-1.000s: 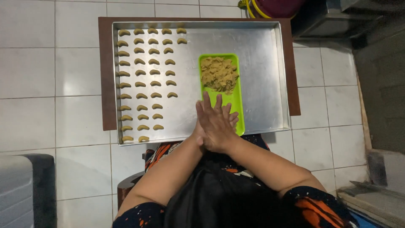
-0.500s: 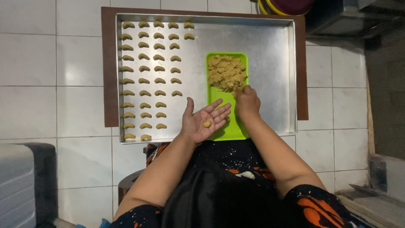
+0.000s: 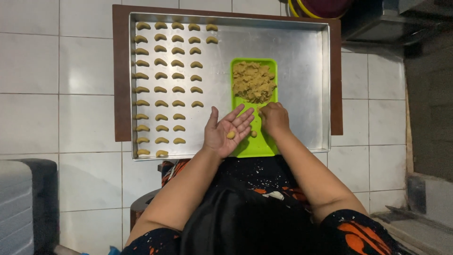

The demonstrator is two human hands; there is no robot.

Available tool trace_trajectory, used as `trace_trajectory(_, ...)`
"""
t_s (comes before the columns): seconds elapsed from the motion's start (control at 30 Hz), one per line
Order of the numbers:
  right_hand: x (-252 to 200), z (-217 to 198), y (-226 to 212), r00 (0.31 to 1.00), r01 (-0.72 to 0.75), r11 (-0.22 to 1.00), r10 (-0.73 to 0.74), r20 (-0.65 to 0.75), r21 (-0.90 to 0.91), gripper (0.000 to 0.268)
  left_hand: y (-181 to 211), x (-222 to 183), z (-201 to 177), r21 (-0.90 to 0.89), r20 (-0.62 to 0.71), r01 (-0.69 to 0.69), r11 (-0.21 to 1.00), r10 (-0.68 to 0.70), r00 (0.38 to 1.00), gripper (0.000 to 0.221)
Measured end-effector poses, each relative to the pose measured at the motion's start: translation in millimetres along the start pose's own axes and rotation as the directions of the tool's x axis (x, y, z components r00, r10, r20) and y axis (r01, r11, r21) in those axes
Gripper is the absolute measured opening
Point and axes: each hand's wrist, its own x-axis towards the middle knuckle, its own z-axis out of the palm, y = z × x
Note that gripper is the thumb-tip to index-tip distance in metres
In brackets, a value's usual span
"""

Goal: The person is manually shaping cookie dough into small balls and crescents and arranging them on a baking tray.

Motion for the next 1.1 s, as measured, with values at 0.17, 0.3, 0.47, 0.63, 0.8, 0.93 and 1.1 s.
trace_trajectory(0.17, -3, -22, -22, 0.998, -0.044, 0.998, 0.045, -0.033, 0.038, 0.019, 8, -7, 1, 0.053, -0.086, -0.052, 0.997, 0.056, 0.995, 0.098)
trace_trajectory(0.3, 3, -22, -30, 0.994, -0.051, 0.998, 0.053, -0.091, 0.024, 0.031, 9, -13, 14, 0.081, -0.122, -0.064, 0.995, 0.074, 0.990, 0.095)
trace_trajectory(0.47, 8, 8, -21, 0.989, 0.046, 0.996, -0.055, -0.135, -0.071, 0.022, 9, -12, 9, 0.080, -0.103, -0.080, 0.994, 0.087, 0.991, 0.094)
trace_trajectory(0.63, 10, -12, -11, 0.960, -0.242, 0.888, 0.160, 0.229, 0.390, 0.009, 4, -14, 17, 0.129, -0.104, -0.101, 0.986, 0.115, 0.988, 0.096)
trace_trajectory(0.8, -27, -92, -82, 0.991, -0.123, 0.385, -0.008, 0.136, 0.915, 0.025, -8, -10, 13, 0.119, -0.073, -0.132, 0.984, 0.141, 0.987, 0.092)
trace_trajectory(0.93, -45, -109, -114, 0.949, 0.314, 0.653, -0.212, -0.232, 0.689, 0.017, -25, -16, 32, 0.151, -0.060, -0.123, 0.981, 0.134, 0.989, 0.096)
trace_trajectory(1.1, -40, -125, -92, 0.965, 0.193, 0.514, -0.253, -0.067, 0.836, 0.038, -29, -26, 43, -0.047, 0.024, 0.064, 0.997, -0.063, 0.998, 0.109)
